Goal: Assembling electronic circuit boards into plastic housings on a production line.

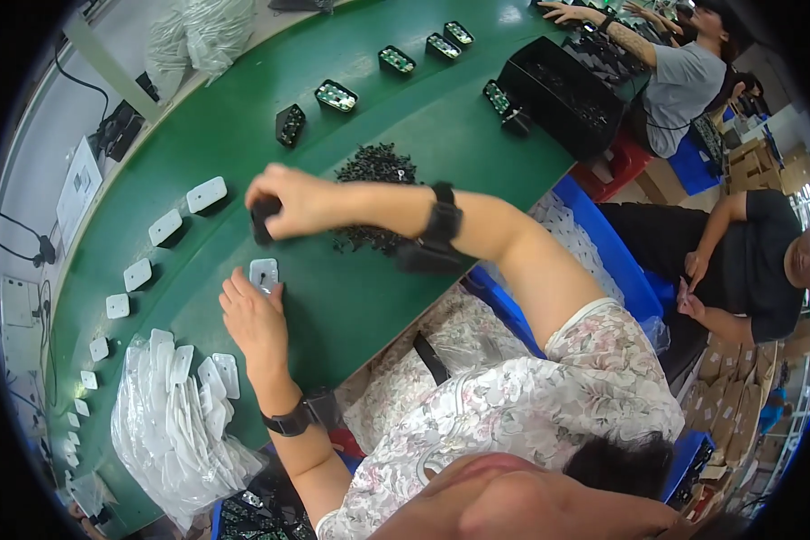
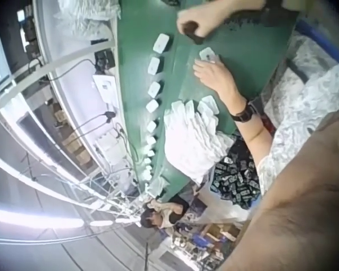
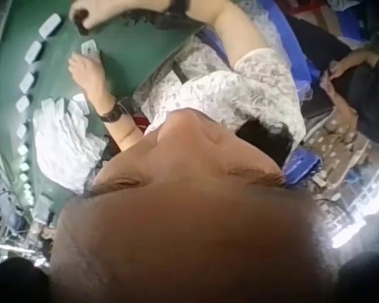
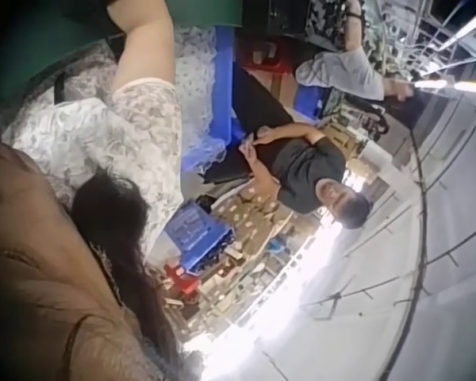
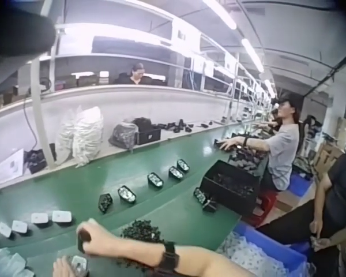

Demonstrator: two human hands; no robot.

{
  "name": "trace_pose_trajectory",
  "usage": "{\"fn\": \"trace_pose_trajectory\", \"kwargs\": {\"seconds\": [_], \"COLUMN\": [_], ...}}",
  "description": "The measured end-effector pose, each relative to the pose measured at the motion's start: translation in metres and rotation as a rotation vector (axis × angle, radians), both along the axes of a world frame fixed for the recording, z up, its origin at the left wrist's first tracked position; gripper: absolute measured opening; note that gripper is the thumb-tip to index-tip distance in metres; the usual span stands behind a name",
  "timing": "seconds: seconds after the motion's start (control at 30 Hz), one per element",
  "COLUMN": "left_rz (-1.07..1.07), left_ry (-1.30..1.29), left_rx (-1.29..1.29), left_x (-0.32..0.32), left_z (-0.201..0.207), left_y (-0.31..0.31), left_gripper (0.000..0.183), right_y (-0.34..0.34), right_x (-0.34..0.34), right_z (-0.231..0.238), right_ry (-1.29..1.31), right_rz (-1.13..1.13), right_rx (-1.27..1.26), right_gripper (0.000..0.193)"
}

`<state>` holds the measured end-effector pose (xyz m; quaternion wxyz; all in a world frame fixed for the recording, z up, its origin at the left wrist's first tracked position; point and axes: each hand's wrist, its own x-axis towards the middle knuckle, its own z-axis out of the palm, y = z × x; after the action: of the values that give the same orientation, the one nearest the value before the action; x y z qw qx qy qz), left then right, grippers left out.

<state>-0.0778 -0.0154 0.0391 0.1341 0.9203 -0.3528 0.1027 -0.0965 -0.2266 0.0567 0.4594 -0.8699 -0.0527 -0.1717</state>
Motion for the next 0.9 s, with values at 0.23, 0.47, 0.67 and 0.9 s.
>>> {"fn": "trace_pose_trajectory", "kwargs": {"seconds": [0.23, 0.47, 0.67, 0.9], "left_rz": [-0.211, -0.312, -0.105, -0.116], "left_ry": [0.157, 0.134, 0.019, -0.147], "left_rx": [-0.150, -0.286, -0.351, -0.296], "left_x": [0.003, -0.002, -0.014, 0.000], "left_z": [-0.003, -0.028, -0.037, -0.058], "left_y": [0.037, 0.049, 0.032, 0.014], "left_gripper": [0.056, 0.051, 0.064, 0.070], "right_y": [0.056, 0.043, 0.035, 0.028], "right_x": [-0.094, -0.075, -0.054, -0.050], "right_z": [-0.044, -0.027, -0.010, -0.013], "right_ry": [-0.153, -0.136, -0.227, -0.159], "right_rz": [-0.032, -0.099, -0.123, -0.096], "right_rx": [-0.347, -0.261, -0.231, -0.157], "right_gripper": [0.033, 0.028, 0.031, 0.026]}}
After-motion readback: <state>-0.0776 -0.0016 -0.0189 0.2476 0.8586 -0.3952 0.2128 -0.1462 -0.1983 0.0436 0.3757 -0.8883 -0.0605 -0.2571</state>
